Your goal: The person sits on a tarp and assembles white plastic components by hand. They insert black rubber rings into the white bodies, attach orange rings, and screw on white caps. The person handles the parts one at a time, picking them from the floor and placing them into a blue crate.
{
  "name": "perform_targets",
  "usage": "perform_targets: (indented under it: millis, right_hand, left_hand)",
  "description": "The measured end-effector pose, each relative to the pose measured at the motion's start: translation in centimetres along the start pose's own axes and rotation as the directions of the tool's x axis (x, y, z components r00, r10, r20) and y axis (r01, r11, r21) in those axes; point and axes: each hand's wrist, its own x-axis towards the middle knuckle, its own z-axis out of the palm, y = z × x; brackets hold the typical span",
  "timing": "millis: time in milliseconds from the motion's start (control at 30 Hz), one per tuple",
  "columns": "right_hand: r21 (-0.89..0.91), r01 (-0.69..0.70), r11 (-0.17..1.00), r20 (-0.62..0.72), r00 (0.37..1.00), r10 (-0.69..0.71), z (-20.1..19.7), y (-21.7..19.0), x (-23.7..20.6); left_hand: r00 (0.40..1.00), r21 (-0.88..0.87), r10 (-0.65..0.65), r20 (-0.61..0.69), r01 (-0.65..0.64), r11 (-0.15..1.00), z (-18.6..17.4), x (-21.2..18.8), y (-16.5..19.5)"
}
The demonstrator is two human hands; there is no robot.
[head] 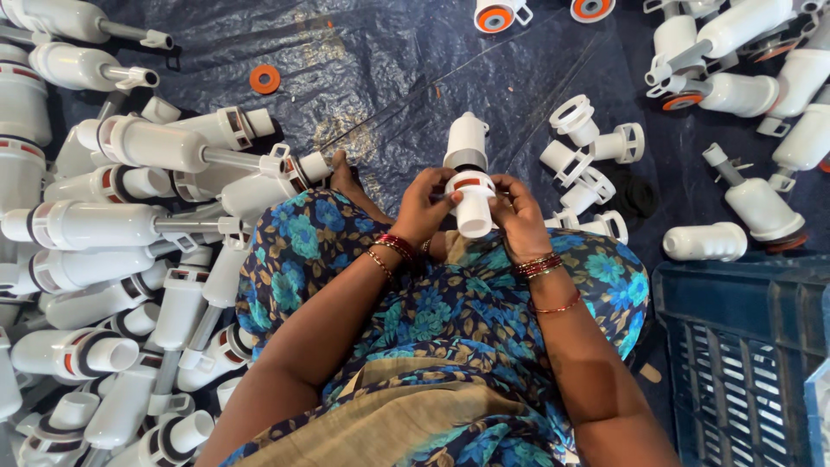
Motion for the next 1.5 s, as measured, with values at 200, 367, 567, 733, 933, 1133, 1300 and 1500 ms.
perform_targets:
  millis: [200, 367, 567, 733, 933, 1133, 1300, 1500]
  right_hand:
    - [-0.118, -0.004, 0.993, -0.028, 1.000, 0.001, 0.2, 0.7, 0.6]
    - [0.116, 0.009, 0.993, -0.036, 0.999, -0.005, 0.0, 1.7, 1.0]
    - [0.111, 0.012, 0.994, 0.000, 1.000, -0.013, 0.3, 1.7, 0.9]
    - [0.139, 0.001, 0.990, 0.016, 1.000, -0.003, 0.2, 1.4, 1.1]
    - [0.101, -0.018, 0.995, 0.038, 0.999, 0.014, -0.2, 1.5, 1.1]
    - [-0.395, 0.300, 0.868, 0.135, 0.954, -0.268, -0.1, -0.5, 0.6]
    - [-0.689, 0.355, 0.632, 0.227, 0.933, -0.278, 0.7, -1.9, -0.3]
    - [-0.728, 0.349, 0.590, 0.245, 0.936, -0.251, 1.3, -1.8, -0.8]
  left_hand:
    - [0.997, -0.031, -0.043, -0.063, 0.041, 0.999, 0.2, 0.1, -0.1]
    - [0.987, -0.330, -0.141, 0.074, 0.157, 0.931, 0.5, 0.4, 0.0]
    - [0.992, -0.186, -0.077, -0.095, 0.059, 0.981, 0.3, 0.7, -0.3]
    - [0.989, -0.139, -0.105, -0.102, 0.090, 0.986, 0.2, 0.7, -0.1]
    - [0.987, -0.040, -0.047, -0.151, 0.042, 0.998, -0.1, 0.5, 0.7]
    - [0.980, 0.401, 0.183, -0.076, -0.138, 0.906, -0.6, 0.1, 2.5]
    - [0.966, 0.541, 0.240, 0.098, -0.254, 0.802, -0.4, -0.8, 3.4]
    - [0.955, 0.584, 0.229, 0.187, -0.295, 0.756, -0.2, -1.1, 2.9]
